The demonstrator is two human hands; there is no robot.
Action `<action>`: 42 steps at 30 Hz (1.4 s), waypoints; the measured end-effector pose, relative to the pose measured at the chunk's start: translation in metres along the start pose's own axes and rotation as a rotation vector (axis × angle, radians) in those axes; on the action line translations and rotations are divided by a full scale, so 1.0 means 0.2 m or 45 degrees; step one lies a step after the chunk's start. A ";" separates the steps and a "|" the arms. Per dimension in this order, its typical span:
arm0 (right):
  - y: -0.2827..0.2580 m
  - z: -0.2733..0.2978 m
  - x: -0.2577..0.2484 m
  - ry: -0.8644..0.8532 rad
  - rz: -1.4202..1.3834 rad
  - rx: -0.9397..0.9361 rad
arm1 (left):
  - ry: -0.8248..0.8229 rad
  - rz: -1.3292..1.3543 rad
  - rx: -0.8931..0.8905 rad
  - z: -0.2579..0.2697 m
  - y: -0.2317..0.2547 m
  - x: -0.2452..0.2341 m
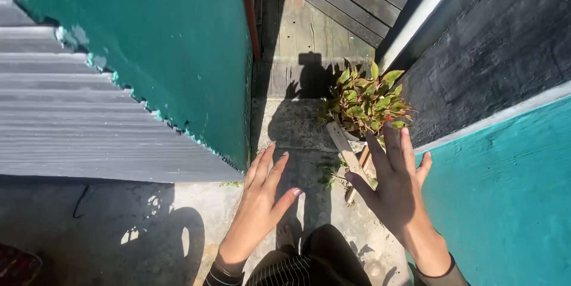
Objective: The recorder sorts trash into a plastic bag and then scrubs the wooden floor using a hose and a sponge.
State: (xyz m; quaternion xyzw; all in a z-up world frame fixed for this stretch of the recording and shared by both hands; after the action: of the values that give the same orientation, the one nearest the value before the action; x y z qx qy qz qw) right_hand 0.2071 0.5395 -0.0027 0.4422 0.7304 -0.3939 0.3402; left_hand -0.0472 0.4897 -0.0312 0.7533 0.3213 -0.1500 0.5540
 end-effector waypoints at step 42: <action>0.40 -5.11 1.58 -0.114 -0.620 -0.099 | 0.475 0.544 -0.161 -5.33 -0.82 0.86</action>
State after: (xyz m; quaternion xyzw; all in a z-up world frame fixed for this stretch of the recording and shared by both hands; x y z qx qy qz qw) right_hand 0.0087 1.5786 0.1758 0.2220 0.8143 -0.4550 0.2839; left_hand -0.1645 1.5669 0.1115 0.7824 0.2605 0.1313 0.5502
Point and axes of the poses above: each hand's wrist, its own z-axis away from the middle knuckle, its own x-axis out of the palm, y = z × x, the point moved 3 cm from there along -z, towards the middle knuckle, and after that the axes turned 14 degrees about y, right-handed, at the moved point
